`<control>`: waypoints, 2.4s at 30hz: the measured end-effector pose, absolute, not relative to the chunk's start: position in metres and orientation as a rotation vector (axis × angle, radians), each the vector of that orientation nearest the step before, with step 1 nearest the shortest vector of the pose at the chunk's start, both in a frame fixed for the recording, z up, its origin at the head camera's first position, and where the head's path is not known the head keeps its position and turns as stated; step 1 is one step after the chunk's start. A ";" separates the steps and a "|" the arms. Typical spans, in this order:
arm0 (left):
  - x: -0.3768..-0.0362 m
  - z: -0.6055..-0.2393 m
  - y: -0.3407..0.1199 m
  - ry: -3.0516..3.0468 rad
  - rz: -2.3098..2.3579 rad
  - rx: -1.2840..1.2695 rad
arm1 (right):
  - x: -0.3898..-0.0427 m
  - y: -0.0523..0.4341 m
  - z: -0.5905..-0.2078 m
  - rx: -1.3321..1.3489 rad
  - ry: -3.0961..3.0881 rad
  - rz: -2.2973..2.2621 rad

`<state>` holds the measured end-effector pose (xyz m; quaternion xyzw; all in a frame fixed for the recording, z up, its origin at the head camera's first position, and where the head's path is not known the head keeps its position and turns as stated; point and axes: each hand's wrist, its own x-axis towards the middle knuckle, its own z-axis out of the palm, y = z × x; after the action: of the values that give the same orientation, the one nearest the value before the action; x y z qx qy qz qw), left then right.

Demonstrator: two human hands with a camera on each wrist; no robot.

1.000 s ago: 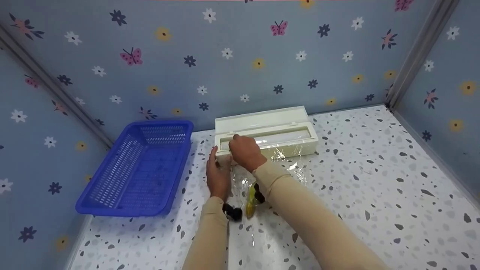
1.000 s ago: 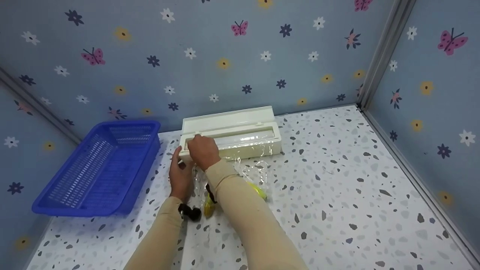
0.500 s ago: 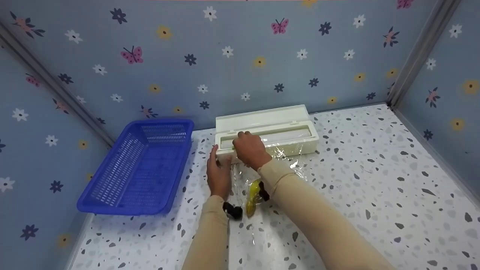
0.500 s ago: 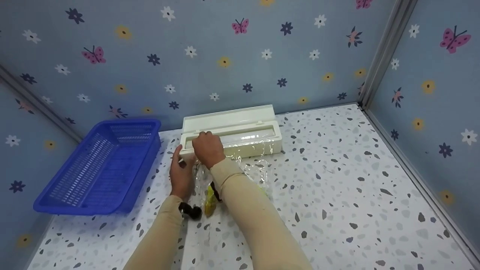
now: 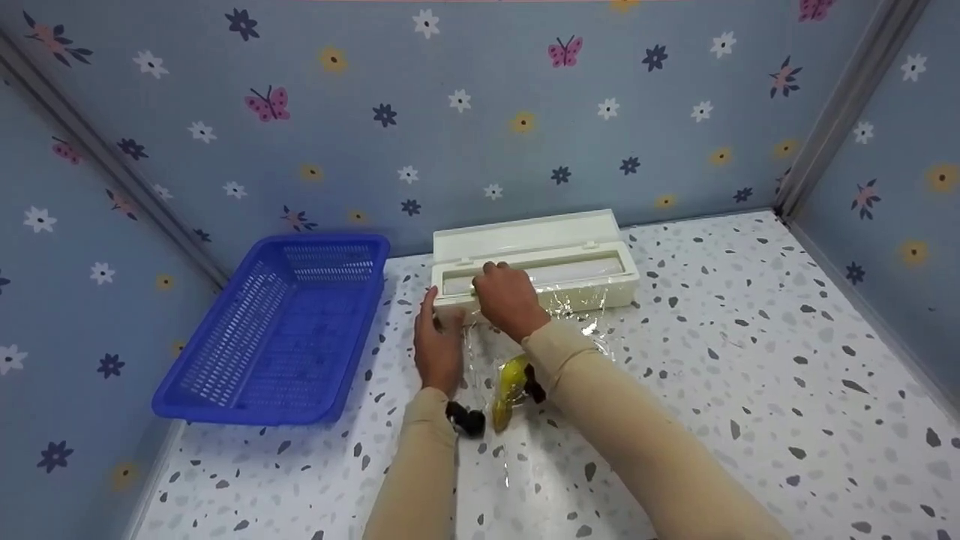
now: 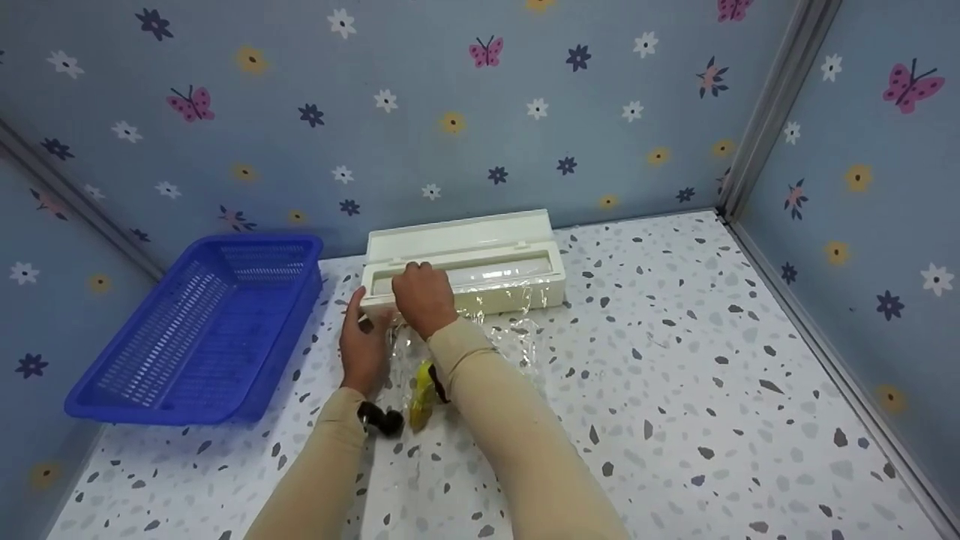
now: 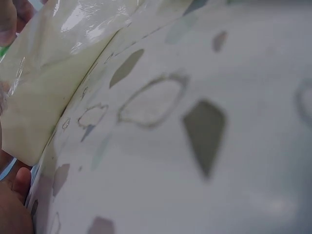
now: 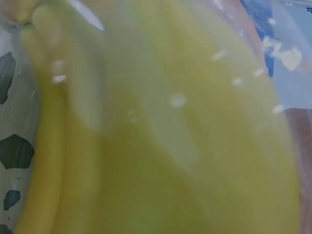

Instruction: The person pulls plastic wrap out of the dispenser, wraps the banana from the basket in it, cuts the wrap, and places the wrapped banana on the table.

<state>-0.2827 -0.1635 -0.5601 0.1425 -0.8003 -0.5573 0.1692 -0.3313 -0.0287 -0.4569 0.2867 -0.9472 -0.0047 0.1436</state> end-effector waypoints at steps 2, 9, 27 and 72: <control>-0.283 -0.561 -0.164 -2.279 -1.577 0.412 | -0.331 -0.026 -0.458 0.820 -2.713 -0.015; -0.284 -0.561 -0.164 -2.260 -1.566 0.407 | -0.331 -0.019 -0.462 0.810 -2.662 0.029; -0.286 -0.560 -0.164 -2.283 -1.544 0.422 | -0.334 -0.015 -0.454 0.794 -2.780 0.131; -0.284 -0.559 -0.164 -2.255 -1.545 0.354 | -0.339 0.016 -0.461 0.777 -2.803 0.549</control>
<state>-0.2838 -0.1645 -0.5595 0.1262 -0.8030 -0.5500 0.1916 -0.3391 0.0162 -0.4606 0.2615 -0.9430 0.1847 0.0904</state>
